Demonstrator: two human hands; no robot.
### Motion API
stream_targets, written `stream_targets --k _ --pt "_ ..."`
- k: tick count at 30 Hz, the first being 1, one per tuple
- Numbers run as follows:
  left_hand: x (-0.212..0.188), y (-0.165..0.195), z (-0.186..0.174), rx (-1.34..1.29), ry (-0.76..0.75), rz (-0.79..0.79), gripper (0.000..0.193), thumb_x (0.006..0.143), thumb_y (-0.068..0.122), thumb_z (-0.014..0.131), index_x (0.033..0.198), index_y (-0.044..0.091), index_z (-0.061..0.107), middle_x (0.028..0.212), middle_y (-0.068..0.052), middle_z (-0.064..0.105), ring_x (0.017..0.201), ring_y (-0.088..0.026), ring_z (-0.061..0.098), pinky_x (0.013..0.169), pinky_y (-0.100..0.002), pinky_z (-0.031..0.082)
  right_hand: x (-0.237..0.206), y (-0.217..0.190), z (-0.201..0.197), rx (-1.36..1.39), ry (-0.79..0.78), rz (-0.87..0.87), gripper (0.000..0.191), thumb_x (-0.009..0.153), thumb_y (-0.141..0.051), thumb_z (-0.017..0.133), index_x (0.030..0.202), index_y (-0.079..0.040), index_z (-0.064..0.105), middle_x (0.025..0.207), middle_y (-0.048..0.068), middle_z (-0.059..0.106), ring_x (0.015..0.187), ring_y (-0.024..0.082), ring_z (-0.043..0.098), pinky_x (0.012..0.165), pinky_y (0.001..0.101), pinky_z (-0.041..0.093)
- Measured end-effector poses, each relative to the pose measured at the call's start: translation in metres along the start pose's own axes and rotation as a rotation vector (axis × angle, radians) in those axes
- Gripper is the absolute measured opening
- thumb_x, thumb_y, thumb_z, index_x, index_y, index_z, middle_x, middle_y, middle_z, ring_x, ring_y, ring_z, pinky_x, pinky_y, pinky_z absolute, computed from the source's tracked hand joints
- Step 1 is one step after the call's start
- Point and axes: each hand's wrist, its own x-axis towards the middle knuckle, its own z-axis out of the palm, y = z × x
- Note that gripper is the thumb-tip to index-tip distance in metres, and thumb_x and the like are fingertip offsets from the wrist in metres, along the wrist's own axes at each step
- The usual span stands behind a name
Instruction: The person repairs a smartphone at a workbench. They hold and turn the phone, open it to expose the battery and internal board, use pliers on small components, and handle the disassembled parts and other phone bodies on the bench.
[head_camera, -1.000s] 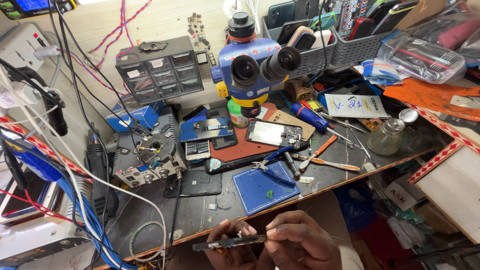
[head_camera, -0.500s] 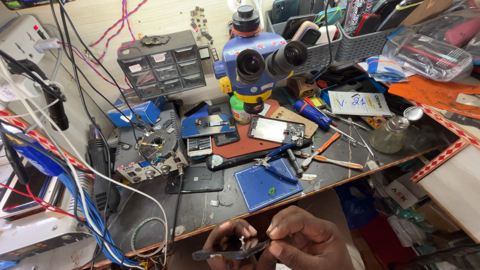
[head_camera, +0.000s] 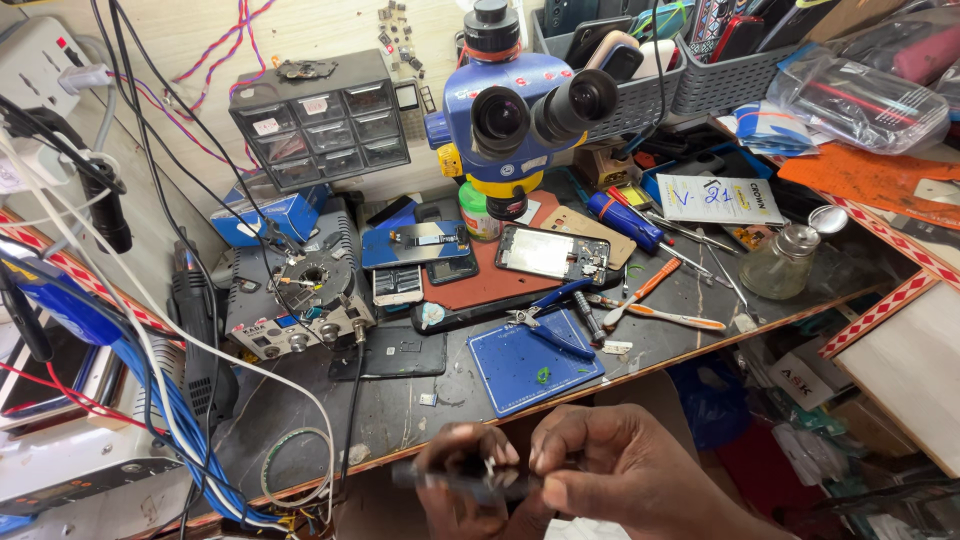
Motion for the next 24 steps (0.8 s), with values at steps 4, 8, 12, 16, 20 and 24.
stream_targets --k 4,8,12,16,20,24 --pt "0.007 0.002 0.001 -0.073 0.121 -0.428 0.097 0.062 -0.001 0.093 0.139 0.008 0.035 0.108 -0.01 0.06 0.102 -0.019 0.065 0.09 -0.04 0.059 0.007 0.003 0.0 0.058 0.228 0.083 0.021 0.088 -0.006 0.08 0.103 0.005 0.071 0.091 0.012 0.073 0.076 0.015 0.065 0.065 0.0291 0.052" --pt "0.012 0.002 0.001 -0.106 0.112 -0.531 0.094 0.067 -0.004 0.09 0.142 0.007 0.034 0.112 -0.014 0.065 0.105 -0.023 0.07 0.094 -0.043 0.061 0.01 0.001 -0.004 -0.024 0.312 0.091 0.024 0.084 -0.009 0.075 0.103 0.005 0.072 0.087 0.012 0.077 0.079 0.015 0.073 0.07 0.0316 0.061" --pt "0.015 -0.001 0.002 -0.087 0.082 -0.556 0.093 0.069 -0.006 0.088 0.143 0.006 0.034 0.113 -0.014 0.065 0.105 -0.024 0.071 0.096 -0.044 0.061 0.01 -0.004 -0.008 -0.064 0.21 -0.05 0.021 0.092 -0.01 0.07 0.104 0.007 0.072 0.089 0.011 0.075 0.083 0.013 0.071 0.076 0.0303 0.061" --pt "0.018 -0.005 0.008 -0.134 0.044 -0.539 0.094 0.07 -0.008 0.088 0.144 0.005 0.032 0.117 -0.015 0.064 0.109 -0.025 0.069 0.098 -0.044 0.059 0.011 -0.012 -0.007 -0.228 0.264 -0.029 0.017 0.093 -0.006 0.07 0.102 0.009 0.073 0.087 0.01 0.074 0.077 0.011 0.067 0.065 0.0266 0.056" --pt "0.021 -0.001 0.013 -0.054 0.087 -0.625 0.102 0.064 -0.007 0.087 0.147 0.009 0.028 0.122 -0.015 0.064 0.109 -0.024 0.07 0.097 -0.042 0.061 0.011 -0.028 -0.001 -0.506 0.304 -0.014 0.015 0.089 -0.008 0.07 0.094 0.006 0.076 0.081 0.009 0.077 0.07 0.009 0.072 0.06 0.0261 0.062" --pt "0.023 0.004 0.019 -0.057 0.043 -0.602 0.102 0.067 -0.006 0.088 0.145 0.004 0.024 0.12 -0.018 0.061 0.112 -0.026 0.068 0.099 -0.044 0.06 0.011 -0.045 0.006 -0.564 0.347 0.105 0.017 0.086 -0.01 0.069 0.095 0.001 0.078 0.073 0.008 0.08 0.066 0.009 0.076 0.058 0.0263 0.065"
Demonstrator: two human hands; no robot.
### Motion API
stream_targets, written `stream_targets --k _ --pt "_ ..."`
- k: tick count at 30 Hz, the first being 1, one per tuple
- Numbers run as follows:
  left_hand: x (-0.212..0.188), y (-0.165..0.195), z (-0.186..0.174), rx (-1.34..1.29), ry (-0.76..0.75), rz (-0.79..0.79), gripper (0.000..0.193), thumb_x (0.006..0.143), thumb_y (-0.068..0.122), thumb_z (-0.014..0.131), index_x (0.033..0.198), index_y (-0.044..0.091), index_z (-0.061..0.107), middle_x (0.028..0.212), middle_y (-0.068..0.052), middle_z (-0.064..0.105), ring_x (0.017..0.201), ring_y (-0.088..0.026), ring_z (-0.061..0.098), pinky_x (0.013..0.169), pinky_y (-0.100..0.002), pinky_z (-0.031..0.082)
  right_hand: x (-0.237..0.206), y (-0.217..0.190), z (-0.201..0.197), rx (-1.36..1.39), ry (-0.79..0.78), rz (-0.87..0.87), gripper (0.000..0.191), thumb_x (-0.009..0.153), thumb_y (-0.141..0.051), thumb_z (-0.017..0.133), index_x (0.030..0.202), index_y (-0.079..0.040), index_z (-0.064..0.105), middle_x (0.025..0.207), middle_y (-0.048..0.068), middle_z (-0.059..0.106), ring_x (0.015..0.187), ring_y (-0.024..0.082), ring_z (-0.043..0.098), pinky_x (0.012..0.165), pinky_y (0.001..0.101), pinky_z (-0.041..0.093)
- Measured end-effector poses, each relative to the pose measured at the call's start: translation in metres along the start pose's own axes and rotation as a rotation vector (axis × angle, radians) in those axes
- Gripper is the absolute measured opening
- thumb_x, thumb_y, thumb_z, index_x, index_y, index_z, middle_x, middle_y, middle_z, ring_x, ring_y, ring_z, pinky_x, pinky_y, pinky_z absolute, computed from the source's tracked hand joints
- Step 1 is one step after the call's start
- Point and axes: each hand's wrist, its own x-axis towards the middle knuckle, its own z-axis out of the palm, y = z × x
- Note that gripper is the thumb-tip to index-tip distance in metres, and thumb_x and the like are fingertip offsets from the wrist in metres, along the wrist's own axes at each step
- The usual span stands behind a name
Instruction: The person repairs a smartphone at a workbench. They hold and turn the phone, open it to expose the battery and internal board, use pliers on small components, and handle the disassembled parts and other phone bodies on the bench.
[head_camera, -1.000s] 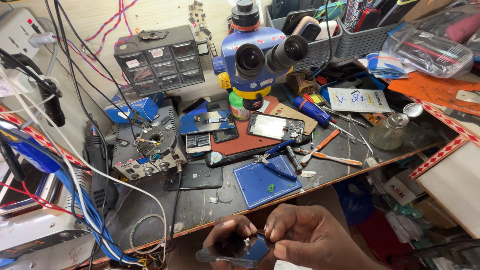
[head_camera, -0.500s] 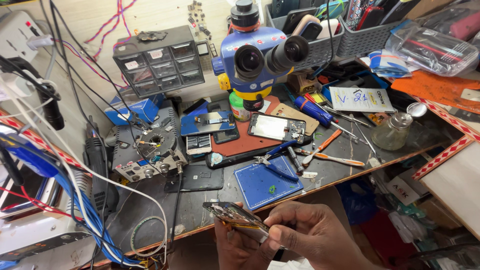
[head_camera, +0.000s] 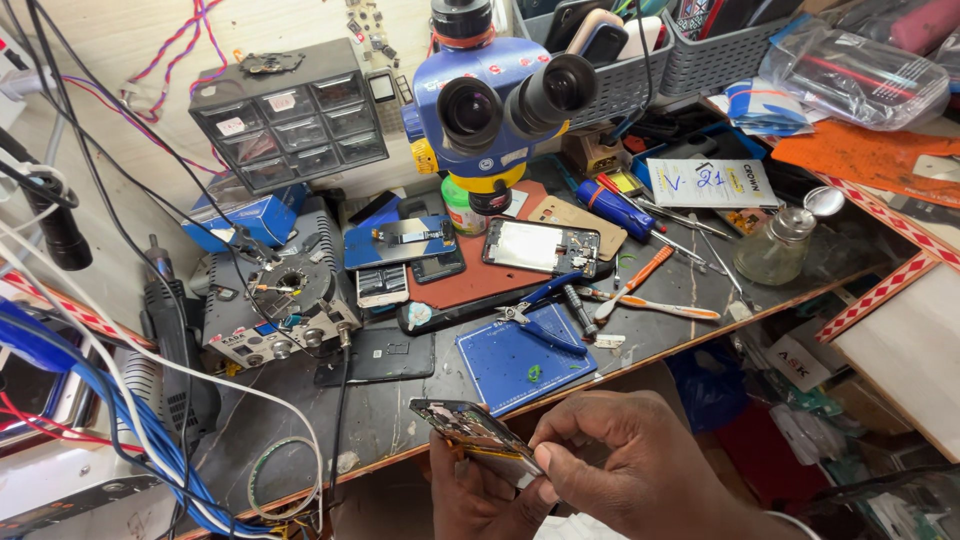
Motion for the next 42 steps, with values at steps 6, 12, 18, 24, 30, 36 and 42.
stream_targets --k 6,12,18,24,30,36,42 --pt "0.003 0.008 0.005 0.123 0.087 -0.126 0.107 0.063 -0.005 0.087 0.148 0.011 0.025 0.124 -0.015 0.061 0.113 -0.025 0.068 0.098 -0.043 0.055 0.0 -0.013 -0.006 -0.038 -0.055 0.097 0.018 0.086 -0.011 0.069 0.095 0.002 0.078 0.072 0.008 0.08 0.065 0.008 0.075 0.058 0.0257 0.063" --pt "0.004 0.021 0.012 0.09 0.089 -0.179 0.107 0.059 -0.003 0.087 0.148 0.011 0.028 0.129 -0.018 0.064 0.116 -0.027 0.068 0.099 -0.043 0.054 0.0 -0.013 -0.012 -0.219 -0.078 -0.187 0.016 0.089 -0.014 0.073 0.09 0.0 0.081 0.072 0.002 0.078 0.066 0.004 0.067 0.055 0.0231 0.055" --pt "0.008 0.024 0.015 0.121 0.072 -0.203 0.106 0.059 -0.002 0.088 0.147 0.01 0.03 0.128 -0.019 0.064 0.116 -0.027 0.069 0.099 -0.043 0.054 0.001 -0.018 -0.015 -0.234 -0.066 0.015 0.017 0.086 -0.016 0.072 0.094 -0.004 0.081 0.065 0.001 0.074 0.057 0.004 0.06 0.049 0.0234 0.048" --pt "0.007 0.021 0.012 0.113 0.034 -0.159 0.1 0.063 -0.001 0.09 0.145 0.004 0.032 0.12 -0.019 0.064 0.117 -0.027 0.069 0.102 -0.042 0.053 0.002 -0.025 -0.013 -0.135 -0.081 0.123 0.017 0.086 -0.014 0.071 0.094 -0.001 0.078 0.067 0.001 0.077 0.057 0.004 0.061 0.049 0.0227 0.047" --pt "0.007 0.02 0.011 0.131 0.065 -0.204 0.103 0.059 0.0 0.089 0.145 0.008 0.031 0.123 -0.017 0.064 0.114 -0.025 0.07 0.099 -0.043 0.054 0.003 -0.018 -0.015 -0.182 -0.067 0.109 0.017 0.086 -0.015 0.072 0.094 -0.001 0.08 0.064 0.0 0.073 0.055 0.004 0.058 0.048 0.0233 0.045" --pt "0.011 0.019 0.003 -0.026 -0.141 -0.071 0.088 0.072 0.004 0.087 0.142 -0.002 0.034 0.124 -0.02 0.065 0.116 -0.029 0.07 0.104 -0.047 0.056 0.008 0.013 -0.018 0.247 -0.168 0.076 0.027 0.094 -0.012 0.068 0.113 0.006 0.076 0.083 0.006 0.073 0.067 0.008 0.06 0.058 0.0239 0.048" --pt "0.027 0.007 -0.018 -0.025 0.062 -0.19 0.097 0.065 0.007 0.087 0.146 0.002 0.034 0.127 -0.023 0.059 0.119 -0.03 0.066 0.105 -0.049 0.054 0.018 0.073 -0.023 0.199 -0.059 0.05 0.038 0.089 -0.013 0.07 0.125 -0.001 0.069 0.103 0.01 0.078 0.093 0.012 0.072 0.083 0.0271 0.059"
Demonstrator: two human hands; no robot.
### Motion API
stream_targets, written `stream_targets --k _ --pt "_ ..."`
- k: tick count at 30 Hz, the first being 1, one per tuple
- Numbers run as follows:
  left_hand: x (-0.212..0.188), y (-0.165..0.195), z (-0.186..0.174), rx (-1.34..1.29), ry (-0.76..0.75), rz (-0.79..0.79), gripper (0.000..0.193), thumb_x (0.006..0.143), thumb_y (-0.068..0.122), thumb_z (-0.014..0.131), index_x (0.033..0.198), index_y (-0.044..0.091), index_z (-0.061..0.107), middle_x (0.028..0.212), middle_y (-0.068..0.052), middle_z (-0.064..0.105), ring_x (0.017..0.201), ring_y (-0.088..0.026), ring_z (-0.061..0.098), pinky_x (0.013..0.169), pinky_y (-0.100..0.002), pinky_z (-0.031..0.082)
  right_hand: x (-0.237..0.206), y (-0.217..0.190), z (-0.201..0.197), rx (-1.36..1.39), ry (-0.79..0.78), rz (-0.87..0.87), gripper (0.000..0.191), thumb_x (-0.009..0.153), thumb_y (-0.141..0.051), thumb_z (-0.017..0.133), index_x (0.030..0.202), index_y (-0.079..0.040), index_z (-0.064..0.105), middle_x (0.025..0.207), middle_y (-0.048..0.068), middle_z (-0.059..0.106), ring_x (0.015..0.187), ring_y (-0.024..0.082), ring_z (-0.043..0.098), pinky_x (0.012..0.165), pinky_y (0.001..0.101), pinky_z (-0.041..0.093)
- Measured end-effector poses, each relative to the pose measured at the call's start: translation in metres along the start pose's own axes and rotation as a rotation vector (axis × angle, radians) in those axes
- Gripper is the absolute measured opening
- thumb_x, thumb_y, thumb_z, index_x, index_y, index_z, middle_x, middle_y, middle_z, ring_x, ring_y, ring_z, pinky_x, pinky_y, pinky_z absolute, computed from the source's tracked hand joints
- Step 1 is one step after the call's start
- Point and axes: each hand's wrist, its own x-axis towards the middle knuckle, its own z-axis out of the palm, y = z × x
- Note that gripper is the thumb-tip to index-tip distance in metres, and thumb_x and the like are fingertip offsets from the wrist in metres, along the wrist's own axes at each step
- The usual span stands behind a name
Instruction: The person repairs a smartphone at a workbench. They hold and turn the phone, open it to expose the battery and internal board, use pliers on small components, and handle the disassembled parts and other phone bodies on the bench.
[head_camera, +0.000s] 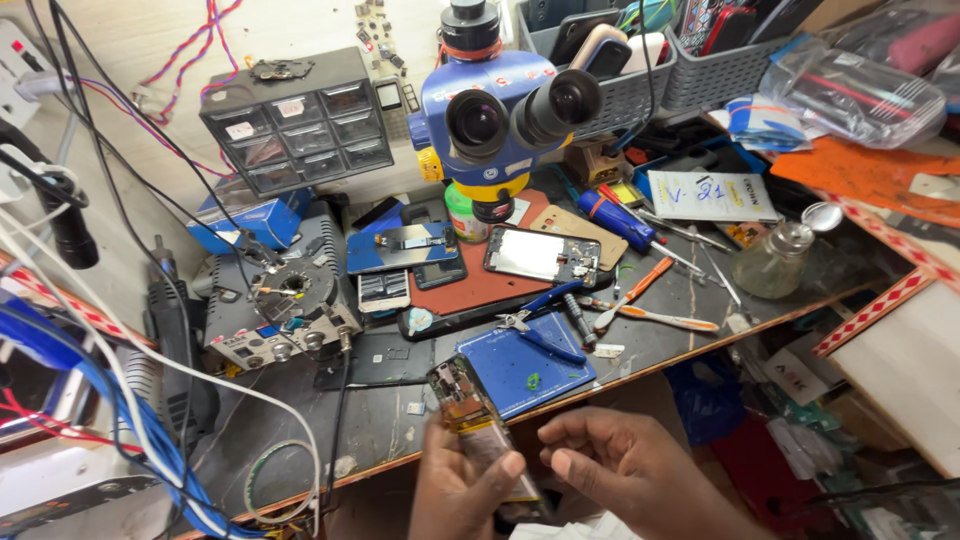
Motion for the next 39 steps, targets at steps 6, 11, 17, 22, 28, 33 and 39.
stream_targets --k 6,11,17,22,28,33,39 --pt "0.027 0.006 -0.027 0.22 0.161 -0.156 0.119 0.057 0.013 0.089 0.152 0.014 0.017 0.122 -0.028 0.061 0.118 -0.035 0.067 0.104 -0.052 0.054 0.008 0.047 -0.025 -0.403 0.218 0.021 0.037 0.084 -0.028 0.078 0.114 -0.006 0.078 0.092 0.007 0.082 0.09 0.013 0.077 0.082 0.0292 0.061" --pt "0.067 0.025 -0.025 0.47 0.072 -0.052 0.113 0.059 0.013 0.088 0.152 0.006 0.025 0.133 -0.023 0.055 0.125 -0.03 0.06 0.106 -0.046 0.048 0.033 0.038 -0.062 -0.598 0.213 -0.05 0.032 0.083 -0.029 0.078 0.108 -0.009 0.079 0.091 0.004 0.082 0.09 0.014 0.076 0.077 0.0297 0.064" --pt "0.148 0.045 -0.002 1.519 0.016 0.191 0.125 0.056 0.023 0.094 0.16 0.011 0.027 0.128 -0.019 0.049 0.116 -0.033 0.058 0.099 -0.044 0.05 0.115 -0.01 -0.112 -0.735 0.543 -0.369 0.029 0.081 -0.025 0.079 0.101 -0.005 0.077 0.091 0.008 0.08 0.082 0.015 0.078 0.075 0.0309 0.061" --pt "0.219 0.046 0.002 1.435 -0.049 0.369 0.126 0.05 0.021 0.096 0.154 0.0 0.027 0.118 -0.018 0.054 0.111 -0.037 0.06 0.097 -0.048 0.048 0.21 -0.078 -0.169 -1.053 0.635 -0.414 0.044 0.081 -0.016 0.079 0.123 -0.009 0.069 0.109 0.011 0.071 0.102 0.028 0.07 0.088 0.0397 0.056" --pt "0.267 0.034 -0.02 0.806 -0.025 -0.116 0.131 0.051 0.02 0.097 0.154 0.005 0.017 0.119 -0.015 0.055 0.105 -0.024 0.069 0.096 -0.041 0.058 0.291 -0.123 -0.204 -1.333 0.265 -0.572 0.045 0.071 -0.008 0.082 0.115 -0.011 0.075 0.141 0.015 0.055 0.131 0.037 0.048 0.105 0.0492 0.041" --pt "0.282 0.017 -0.047 0.421 0.008 -0.291 0.127 0.05 0.007 0.094 0.153 0.007 0.02 0.122 -0.019 0.056 0.109 -0.025 0.067 0.103 -0.044 0.055 0.315 -0.129 -0.211 -1.431 0.198 -0.651 0.027 0.072 -0.007 0.078 0.098 -0.013 0.075 0.133 0.009 0.062 0.126 0.032 0.057 0.103 0.0473 0.046" --pt "0.269 0.011 -0.063 0.148 -0.11 -0.353 0.094 0.066 0.01 0.088 0.147 -0.005 0.042 0.129 -0.021 0.06 0.114 -0.033 0.066 0.097 -0.048 0.055 0.313 -0.124 -0.217 -1.396 0.174 -0.707 0.027 0.077 -0.004 0.077 0.104 -0.009 0.074 0.128 0.01 0.064 0.12 0.033 0.061 0.099 0.0477 0.047"
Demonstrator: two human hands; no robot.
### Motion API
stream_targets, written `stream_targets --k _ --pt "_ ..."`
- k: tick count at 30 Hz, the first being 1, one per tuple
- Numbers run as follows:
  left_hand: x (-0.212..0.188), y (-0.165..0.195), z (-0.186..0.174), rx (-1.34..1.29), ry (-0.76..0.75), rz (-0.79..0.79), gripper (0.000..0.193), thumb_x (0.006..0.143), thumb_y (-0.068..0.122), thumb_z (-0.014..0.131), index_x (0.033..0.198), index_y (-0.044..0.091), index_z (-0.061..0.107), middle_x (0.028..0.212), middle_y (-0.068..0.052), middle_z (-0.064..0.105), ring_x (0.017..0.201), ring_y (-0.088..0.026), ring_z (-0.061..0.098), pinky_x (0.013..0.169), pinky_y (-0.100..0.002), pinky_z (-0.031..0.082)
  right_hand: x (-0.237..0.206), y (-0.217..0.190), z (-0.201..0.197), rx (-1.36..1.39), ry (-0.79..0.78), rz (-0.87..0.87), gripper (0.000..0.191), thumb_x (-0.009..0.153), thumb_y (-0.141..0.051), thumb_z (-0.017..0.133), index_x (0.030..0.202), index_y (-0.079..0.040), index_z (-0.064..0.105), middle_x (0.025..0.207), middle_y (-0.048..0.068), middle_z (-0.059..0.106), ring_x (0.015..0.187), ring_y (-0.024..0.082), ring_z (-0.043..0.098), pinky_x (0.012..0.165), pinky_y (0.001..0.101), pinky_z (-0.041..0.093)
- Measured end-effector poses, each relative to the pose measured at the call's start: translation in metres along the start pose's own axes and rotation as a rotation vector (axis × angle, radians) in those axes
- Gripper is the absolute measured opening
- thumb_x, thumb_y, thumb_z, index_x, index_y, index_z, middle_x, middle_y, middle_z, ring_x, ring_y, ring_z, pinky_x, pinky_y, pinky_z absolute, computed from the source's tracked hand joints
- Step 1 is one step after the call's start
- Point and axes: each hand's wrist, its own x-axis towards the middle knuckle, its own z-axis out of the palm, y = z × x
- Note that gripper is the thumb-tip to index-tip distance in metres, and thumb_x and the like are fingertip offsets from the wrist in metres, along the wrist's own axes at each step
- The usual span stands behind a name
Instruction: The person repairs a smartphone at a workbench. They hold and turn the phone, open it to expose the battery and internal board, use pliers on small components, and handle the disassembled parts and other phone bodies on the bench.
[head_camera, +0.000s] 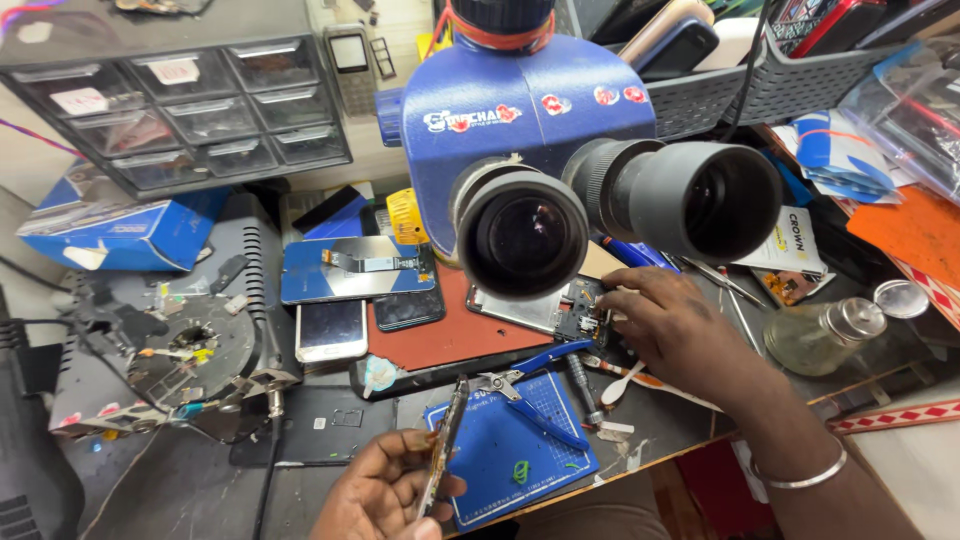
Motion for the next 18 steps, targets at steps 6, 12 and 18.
stream_targets --k 6,12,18 --pt "-0.038 -0.016 0.009 -0.031 -0.136 0.108 0.087 0.077 0.042 0.076 0.145 -0.002 0.044 0.129 -0.021 0.067 0.116 -0.033 0.073 0.095 -0.046 0.061 -0.025 -0.003 -0.005 -0.01 -0.005 -0.071 0.024 0.073 -0.006 0.077 0.096 -0.012 0.075 0.132 0.01 0.063 0.117 0.032 0.063 0.097 0.0457 0.05" --pt "-0.091 -0.043 0.037 -0.17 -0.022 0.091 0.078 0.081 0.045 0.07 0.136 -0.006 0.049 0.12 -0.023 0.068 0.108 -0.033 0.074 0.089 -0.046 0.063 -0.064 -0.018 -0.021 0.15 -0.014 0.013 0.04 0.076 -0.013 0.079 0.115 -0.009 0.068 0.135 0.013 0.061 0.12 0.033 0.061 0.098 0.0429 0.05" --pt "-0.141 -0.085 0.063 -0.185 0.09 0.034 0.072 0.08 0.038 0.067 0.139 0.0 0.051 0.12 -0.02 0.066 0.108 -0.032 0.074 0.091 -0.05 0.064 -0.106 -0.046 -0.047 0.204 -0.096 0.229 0.08 0.063 -0.032 0.094 0.131 -0.011 0.06 0.127 0.012 0.064 0.117 0.028 0.062 0.099 0.0406 0.049"
